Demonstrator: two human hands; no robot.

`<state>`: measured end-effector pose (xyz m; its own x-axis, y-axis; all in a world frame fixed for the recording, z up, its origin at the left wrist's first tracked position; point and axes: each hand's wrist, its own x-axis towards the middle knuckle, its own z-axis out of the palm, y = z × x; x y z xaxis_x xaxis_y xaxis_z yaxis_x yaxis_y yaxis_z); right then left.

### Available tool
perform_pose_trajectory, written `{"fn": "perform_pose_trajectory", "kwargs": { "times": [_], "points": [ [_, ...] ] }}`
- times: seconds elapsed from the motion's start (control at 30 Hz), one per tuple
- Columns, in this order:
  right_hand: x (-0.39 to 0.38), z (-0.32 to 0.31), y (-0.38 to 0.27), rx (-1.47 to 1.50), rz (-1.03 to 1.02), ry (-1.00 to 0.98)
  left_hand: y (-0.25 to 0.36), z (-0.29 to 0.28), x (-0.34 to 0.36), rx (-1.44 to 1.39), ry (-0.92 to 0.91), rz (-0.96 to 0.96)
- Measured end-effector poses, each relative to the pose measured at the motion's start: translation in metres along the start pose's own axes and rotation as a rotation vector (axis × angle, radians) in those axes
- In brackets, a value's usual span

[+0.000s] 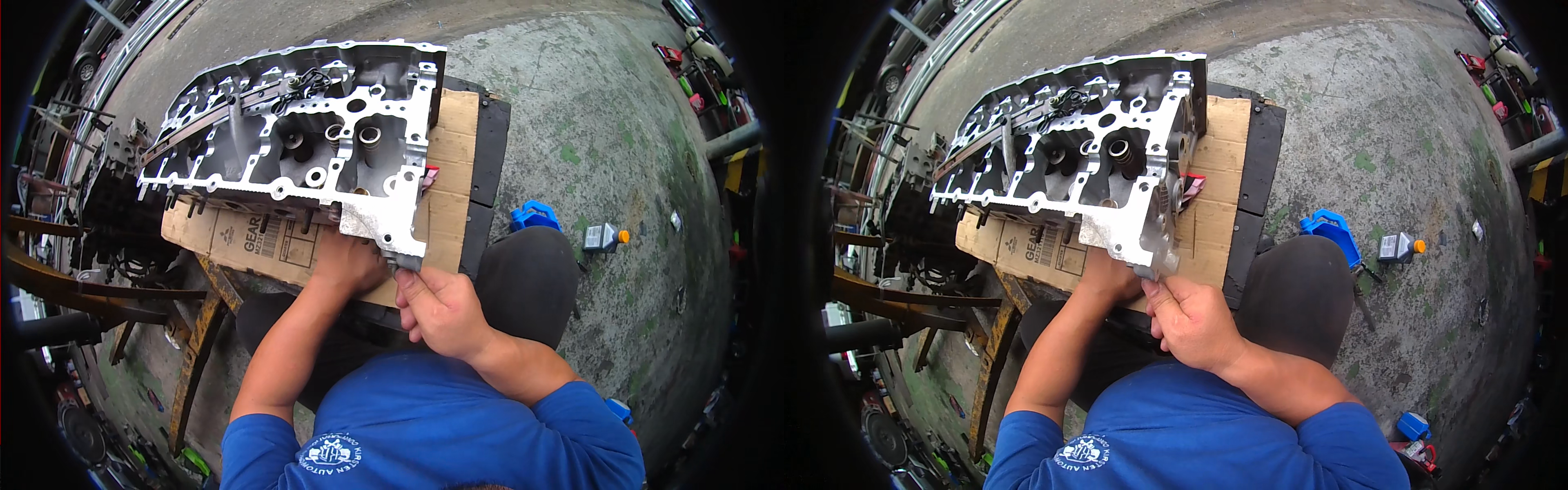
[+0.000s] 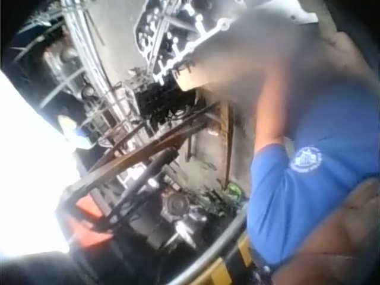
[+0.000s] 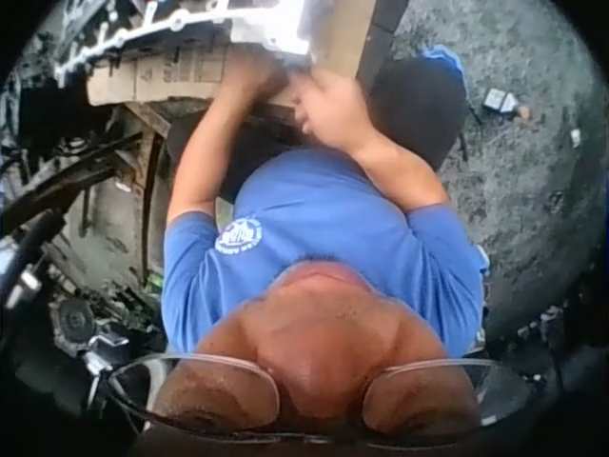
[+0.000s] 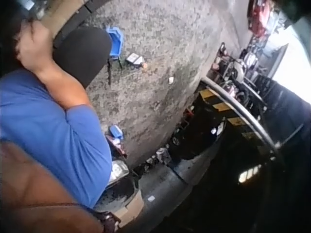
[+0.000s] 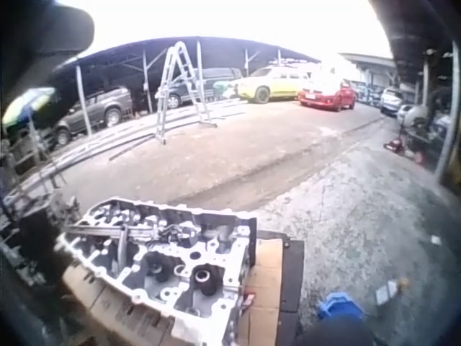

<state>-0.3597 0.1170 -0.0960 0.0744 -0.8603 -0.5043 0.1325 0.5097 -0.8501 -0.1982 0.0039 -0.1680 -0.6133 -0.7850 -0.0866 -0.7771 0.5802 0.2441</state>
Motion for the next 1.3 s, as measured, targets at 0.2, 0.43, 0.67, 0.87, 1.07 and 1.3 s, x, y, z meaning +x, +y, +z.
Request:
{"fn": "perform_pose_trajectory", "kwargs": {
  "times": [0.2,0.43,0.67,0.87,1.07,1.3],
  "points": [
    [0.001,-0.001,0.0,-0.021,0.027,-0.005,-0.014,0.02,-0.012,-0.032,-0.163,-0.131],
    [0.005,-0.003,0.016,-0.024,-0.022,0.017,0.014,0.015,-0.085,-0.045,0.167,-0.192],
    [0.011,-0.009,0.032,-0.22,-0.009,-0.019,0.023,-0.023,-0.171,-0.327,0.39,-0.217],
    [-0.023,-0.053,-0.021,-1.006,-0.35,-0.061,0.009,-0.094,-0.206,-0.509,0.807,-0.248],
    [-0.136,-0.107,-0.119,-0.194,-1.545,-0.064,0.006,-0.211,-0.285,-0.467,1.12,0.452],
    [-0.189,-0.093,-0.129,-0.449,-1.858,-0.158,0.066,-0.234,-0.335,-0.139,0.754,0.46]
  ]
}}
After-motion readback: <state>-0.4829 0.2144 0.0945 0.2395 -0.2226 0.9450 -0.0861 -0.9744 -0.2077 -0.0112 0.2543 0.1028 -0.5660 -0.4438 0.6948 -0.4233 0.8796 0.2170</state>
